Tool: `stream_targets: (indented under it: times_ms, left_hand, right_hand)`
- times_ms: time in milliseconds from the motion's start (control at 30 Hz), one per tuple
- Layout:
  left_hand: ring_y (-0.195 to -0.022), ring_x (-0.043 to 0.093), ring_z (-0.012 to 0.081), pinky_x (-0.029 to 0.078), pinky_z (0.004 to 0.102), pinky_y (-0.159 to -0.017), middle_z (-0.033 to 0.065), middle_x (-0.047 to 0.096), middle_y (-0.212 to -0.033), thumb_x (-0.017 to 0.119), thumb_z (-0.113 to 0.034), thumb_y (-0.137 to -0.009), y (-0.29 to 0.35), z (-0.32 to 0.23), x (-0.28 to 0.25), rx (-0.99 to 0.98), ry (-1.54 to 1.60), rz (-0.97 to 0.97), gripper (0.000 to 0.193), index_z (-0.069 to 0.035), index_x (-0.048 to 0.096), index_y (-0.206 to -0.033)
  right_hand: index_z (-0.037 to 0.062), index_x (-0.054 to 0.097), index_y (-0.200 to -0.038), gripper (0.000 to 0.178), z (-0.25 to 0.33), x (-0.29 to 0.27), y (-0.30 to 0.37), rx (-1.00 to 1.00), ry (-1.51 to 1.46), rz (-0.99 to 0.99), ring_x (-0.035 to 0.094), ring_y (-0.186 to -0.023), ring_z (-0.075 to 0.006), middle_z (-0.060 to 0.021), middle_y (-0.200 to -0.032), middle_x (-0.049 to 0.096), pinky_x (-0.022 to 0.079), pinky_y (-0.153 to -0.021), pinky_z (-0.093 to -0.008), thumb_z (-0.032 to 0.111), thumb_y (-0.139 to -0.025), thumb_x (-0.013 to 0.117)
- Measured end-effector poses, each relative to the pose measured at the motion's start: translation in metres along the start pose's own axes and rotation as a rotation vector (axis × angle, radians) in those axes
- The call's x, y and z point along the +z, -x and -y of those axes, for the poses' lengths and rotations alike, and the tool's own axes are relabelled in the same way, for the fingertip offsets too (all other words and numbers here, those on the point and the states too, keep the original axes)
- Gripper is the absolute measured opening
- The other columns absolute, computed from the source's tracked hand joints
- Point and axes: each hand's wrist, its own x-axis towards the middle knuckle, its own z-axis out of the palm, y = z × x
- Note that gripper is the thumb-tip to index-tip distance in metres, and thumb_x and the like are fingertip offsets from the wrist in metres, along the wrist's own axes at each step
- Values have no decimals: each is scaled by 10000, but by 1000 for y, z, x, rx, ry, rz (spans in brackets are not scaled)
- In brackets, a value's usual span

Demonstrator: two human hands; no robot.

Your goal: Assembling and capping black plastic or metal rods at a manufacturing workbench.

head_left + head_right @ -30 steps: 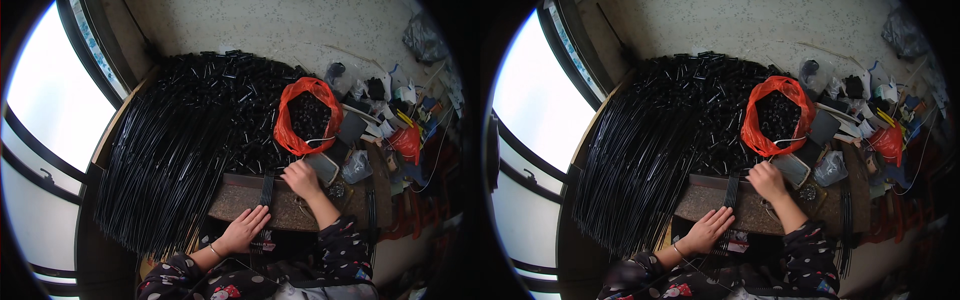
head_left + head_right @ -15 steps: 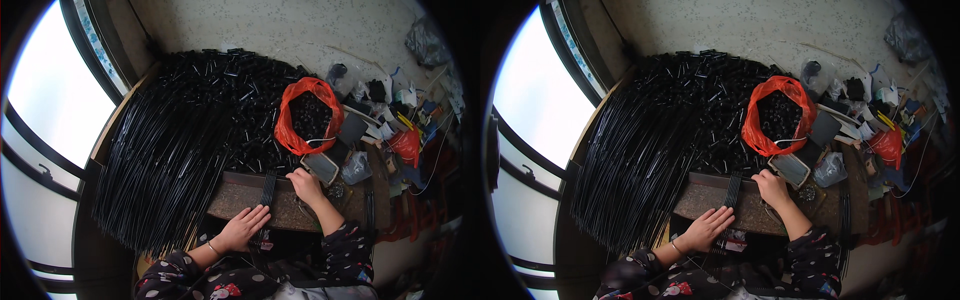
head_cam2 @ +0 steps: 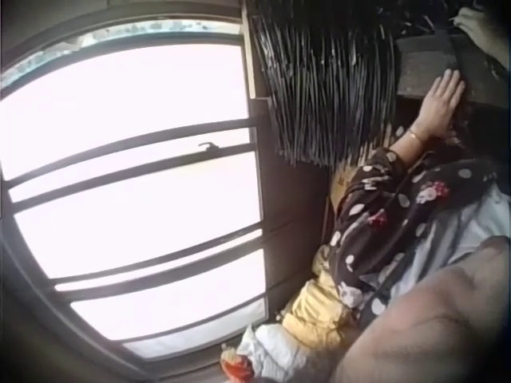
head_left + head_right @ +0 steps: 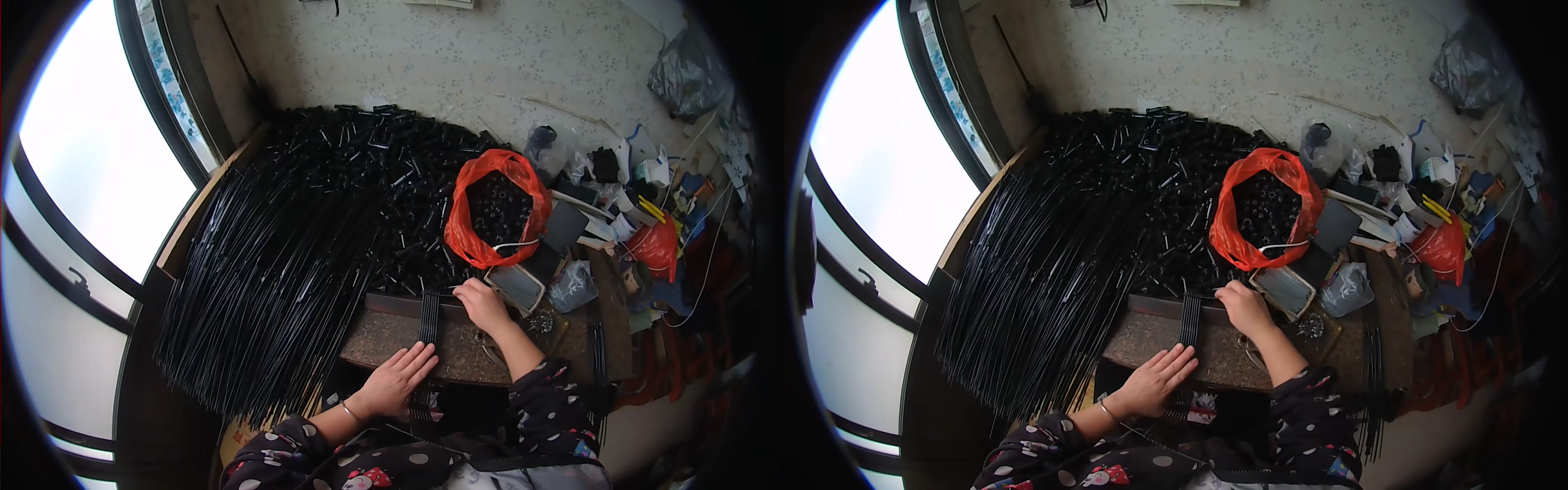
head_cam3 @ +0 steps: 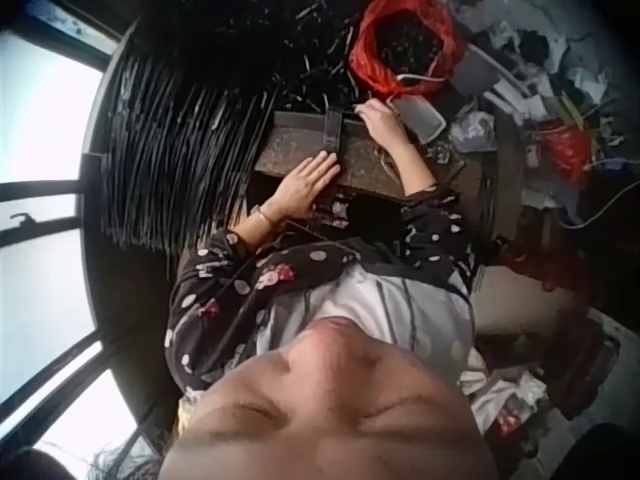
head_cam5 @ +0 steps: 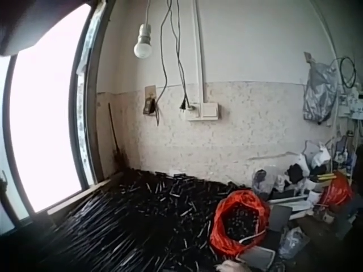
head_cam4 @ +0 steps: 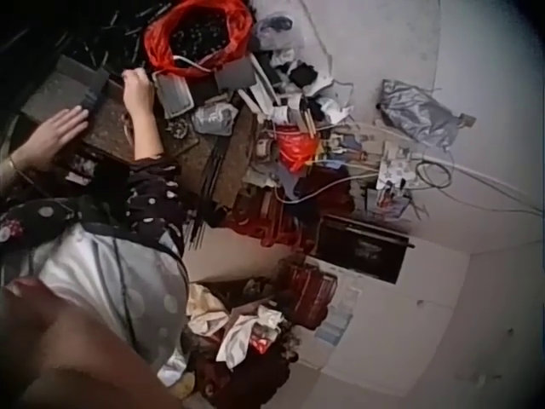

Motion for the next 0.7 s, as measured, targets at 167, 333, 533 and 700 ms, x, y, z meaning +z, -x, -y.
stream_targets:
  times_ms: [167,333,533,700]
  left_hand:
    - [-1334,212,335,193,443,-1065,181,229,-1437,595,-292,-678,2,-2,-2,3,-63,-21,813,-11,266,-1366]
    - [-1337,194,347,189,447,-1067,188,217,-1439,617,-302,-649,0,-3,-4,-3,-76,17,842,-16,275,-1364]
    - [-1333,210,341,201,442,-1064,197,224,-1433,623,-308,-642,2,-3,0,-16,-41,-30,839,-19,291,-1356]
    - [-1327,230,333,219,440,-1053,200,237,-1427,624,-319,-645,-3,-4,-4,-14,-57,-24,829,-18,305,-1348]
  right_hand:
    - [66,627,-845,89,8,-7,1,-55,142,52,600,-737,-283,-70,-818,578,481,-622,-360,50,-777,571]
    - [96,610,-851,96,13,8,-7,-51,118,44,598,-734,-306,-74,-835,577,483,-619,-404,90,-807,525]
    - [63,576,-939,231,18,-10,-17,72,124,-231,573,-813,-310,-116,-854,578,469,-693,-399,191,-758,641]
    - [44,625,-731,96,-43,-81,15,185,429,-41,551,-775,-280,-91,-783,553,469,-691,-384,116,-687,672]
